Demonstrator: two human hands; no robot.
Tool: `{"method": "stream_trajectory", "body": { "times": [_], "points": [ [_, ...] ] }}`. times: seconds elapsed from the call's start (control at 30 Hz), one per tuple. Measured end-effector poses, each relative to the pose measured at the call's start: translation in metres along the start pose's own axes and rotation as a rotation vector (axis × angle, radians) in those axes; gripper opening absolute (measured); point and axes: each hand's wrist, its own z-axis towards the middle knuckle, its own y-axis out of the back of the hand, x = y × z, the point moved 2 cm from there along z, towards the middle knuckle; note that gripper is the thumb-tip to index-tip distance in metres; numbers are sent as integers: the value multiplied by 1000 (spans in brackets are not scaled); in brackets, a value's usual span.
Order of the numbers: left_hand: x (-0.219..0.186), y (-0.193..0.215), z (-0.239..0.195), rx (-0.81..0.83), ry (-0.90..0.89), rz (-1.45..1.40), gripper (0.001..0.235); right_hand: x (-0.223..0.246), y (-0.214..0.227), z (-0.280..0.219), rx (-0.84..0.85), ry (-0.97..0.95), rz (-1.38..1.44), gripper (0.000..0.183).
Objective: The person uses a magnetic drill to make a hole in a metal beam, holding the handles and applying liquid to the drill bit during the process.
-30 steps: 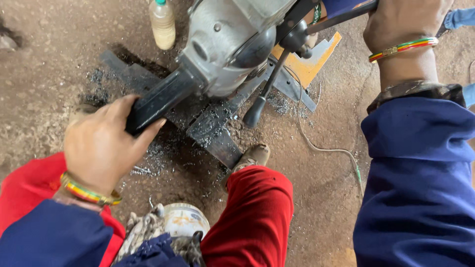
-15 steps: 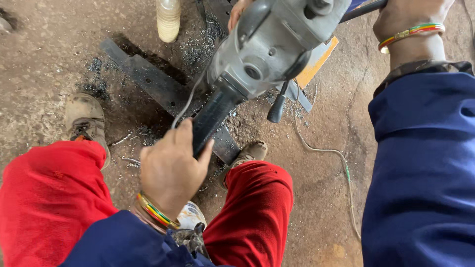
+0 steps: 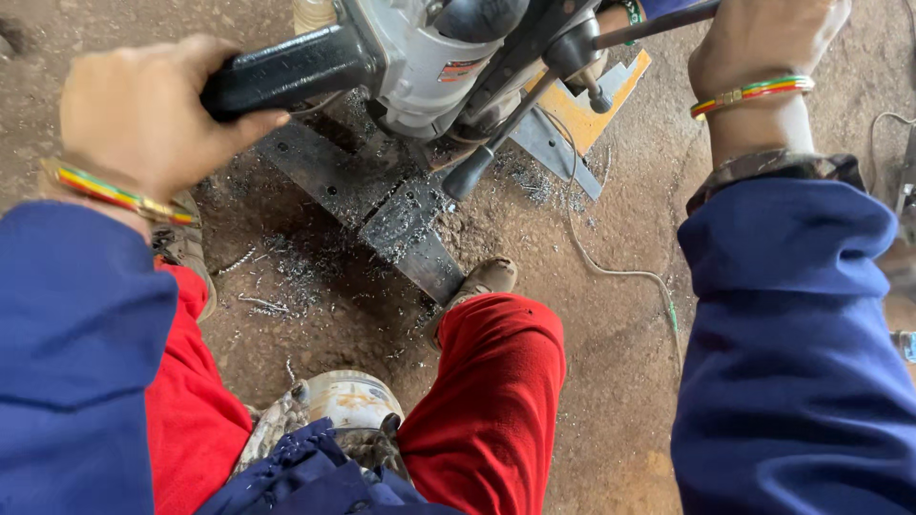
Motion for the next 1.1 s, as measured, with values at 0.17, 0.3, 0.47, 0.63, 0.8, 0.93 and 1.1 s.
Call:
{"method": "stream_trajectory", "body": {
  "times": [0.17,0.3,0.47,0.63,0.8,0.93,1.1],
  "points": [
    [-49,-10,-27,230,235,15,55,4,-16,0,-11,19,31,11],
    [-101,-12,-49,113,269,27,60,-6,-30,-7,-28,37,43,12],
    [-65,-17,-40,152,229,-84,59,-17,-38,-12,-68,73,55,15],
    [-12,-16,-15,22,54,-23,50,-18,-33,-15,-119,86,70,18],
    [14,-23,-2,-71,-55,-9,44,-10,-32,-7,67,-8,27,14],
    [13,-23,-3,-20,21,-48,52,-11,-36,0,196,-65,-58,30],
    [-11,-19,-13,9,80,-81,50,-21,-42,-8,172,36,-56,19]
  ]
}}
